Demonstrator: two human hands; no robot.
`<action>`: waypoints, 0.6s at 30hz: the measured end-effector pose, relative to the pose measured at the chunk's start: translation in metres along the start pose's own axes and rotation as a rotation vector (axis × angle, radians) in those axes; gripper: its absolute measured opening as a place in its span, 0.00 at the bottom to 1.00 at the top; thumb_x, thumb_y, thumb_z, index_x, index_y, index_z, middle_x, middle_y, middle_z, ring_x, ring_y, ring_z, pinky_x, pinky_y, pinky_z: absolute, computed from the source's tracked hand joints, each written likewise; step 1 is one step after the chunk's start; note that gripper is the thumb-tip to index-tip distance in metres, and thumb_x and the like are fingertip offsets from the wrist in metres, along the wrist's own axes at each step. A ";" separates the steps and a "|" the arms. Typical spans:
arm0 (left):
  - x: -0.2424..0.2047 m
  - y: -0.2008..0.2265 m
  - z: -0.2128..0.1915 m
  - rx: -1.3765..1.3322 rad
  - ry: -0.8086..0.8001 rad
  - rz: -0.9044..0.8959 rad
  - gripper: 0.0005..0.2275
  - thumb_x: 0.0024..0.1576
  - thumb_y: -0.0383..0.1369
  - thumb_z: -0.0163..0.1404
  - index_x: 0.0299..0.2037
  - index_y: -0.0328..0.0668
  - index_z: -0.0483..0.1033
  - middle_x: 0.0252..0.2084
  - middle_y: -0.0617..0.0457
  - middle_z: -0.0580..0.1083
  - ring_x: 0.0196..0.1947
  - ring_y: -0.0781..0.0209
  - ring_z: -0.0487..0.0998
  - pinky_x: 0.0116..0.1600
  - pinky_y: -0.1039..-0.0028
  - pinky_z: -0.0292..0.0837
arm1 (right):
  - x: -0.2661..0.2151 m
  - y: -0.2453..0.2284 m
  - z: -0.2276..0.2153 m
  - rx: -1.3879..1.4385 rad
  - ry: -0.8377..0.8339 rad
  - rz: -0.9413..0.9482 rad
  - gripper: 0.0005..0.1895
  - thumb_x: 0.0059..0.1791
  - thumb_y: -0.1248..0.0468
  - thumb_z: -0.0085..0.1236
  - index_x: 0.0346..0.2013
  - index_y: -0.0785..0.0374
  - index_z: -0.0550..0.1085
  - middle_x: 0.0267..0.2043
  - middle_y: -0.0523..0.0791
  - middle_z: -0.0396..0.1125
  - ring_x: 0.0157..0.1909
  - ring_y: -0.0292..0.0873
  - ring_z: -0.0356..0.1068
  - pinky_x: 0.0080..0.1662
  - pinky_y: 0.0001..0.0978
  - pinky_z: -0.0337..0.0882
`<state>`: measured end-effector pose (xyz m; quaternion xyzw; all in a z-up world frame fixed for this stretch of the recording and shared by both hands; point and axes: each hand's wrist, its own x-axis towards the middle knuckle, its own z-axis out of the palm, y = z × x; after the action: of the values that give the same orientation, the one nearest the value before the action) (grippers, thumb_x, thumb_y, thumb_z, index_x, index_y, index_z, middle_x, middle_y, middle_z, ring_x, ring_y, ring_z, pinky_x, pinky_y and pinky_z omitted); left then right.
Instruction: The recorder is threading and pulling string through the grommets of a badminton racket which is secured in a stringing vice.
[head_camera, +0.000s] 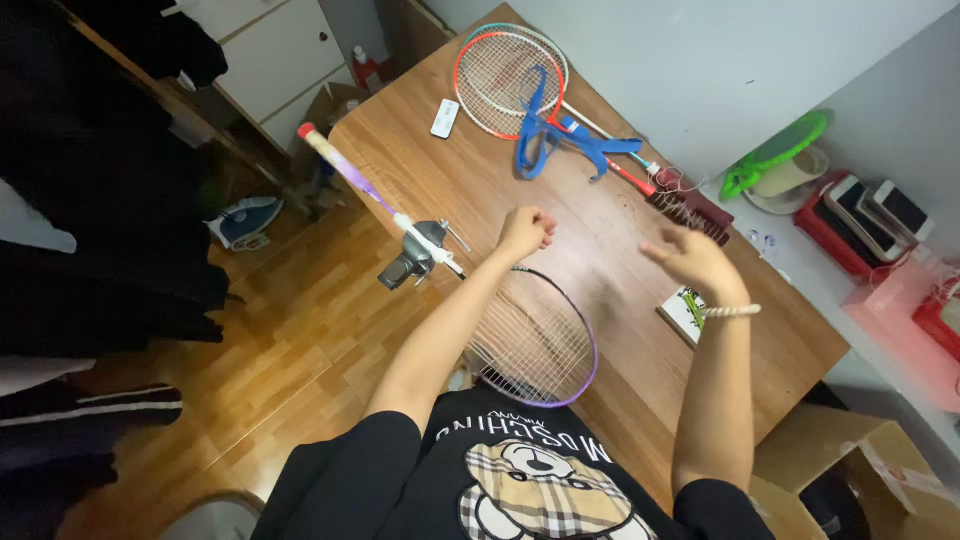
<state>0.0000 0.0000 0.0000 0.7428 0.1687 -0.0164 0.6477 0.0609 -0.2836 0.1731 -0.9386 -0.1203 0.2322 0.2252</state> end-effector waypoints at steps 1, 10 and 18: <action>-0.001 0.010 0.001 0.002 -0.003 0.002 0.08 0.58 0.31 0.55 0.30 0.33 0.81 0.27 0.46 0.79 0.25 0.63 0.80 0.32 0.70 0.76 | -0.005 0.002 0.007 0.002 0.003 0.002 0.34 0.48 0.46 0.65 0.55 0.72 0.74 0.51 0.57 0.74 0.53 0.54 0.75 0.55 0.46 0.73; 0.036 0.036 0.000 -0.519 -0.015 0.056 0.08 0.63 0.28 0.52 0.35 0.29 0.77 0.27 0.52 0.76 0.23 0.67 0.75 0.29 0.75 0.74 | -0.034 -0.061 0.102 0.210 0.082 -0.286 0.20 0.51 0.55 0.60 0.52 0.65 0.77 0.50 0.52 0.75 0.42 0.46 0.76 0.44 0.36 0.75; 0.019 0.099 -0.098 -0.568 0.238 0.345 0.06 0.65 0.28 0.49 0.43 0.32 0.78 0.33 0.52 0.77 0.26 0.69 0.76 0.33 0.76 0.75 | 0.034 -0.011 0.174 0.911 -0.260 -0.176 0.14 0.60 0.63 0.48 0.36 0.67 0.76 0.32 0.44 0.71 0.31 0.34 0.66 0.36 0.27 0.68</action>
<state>0.0253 0.0893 0.1058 0.5472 0.1128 0.2277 0.7975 0.0039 -0.1989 0.0280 -0.6939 -0.1124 0.3568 0.6153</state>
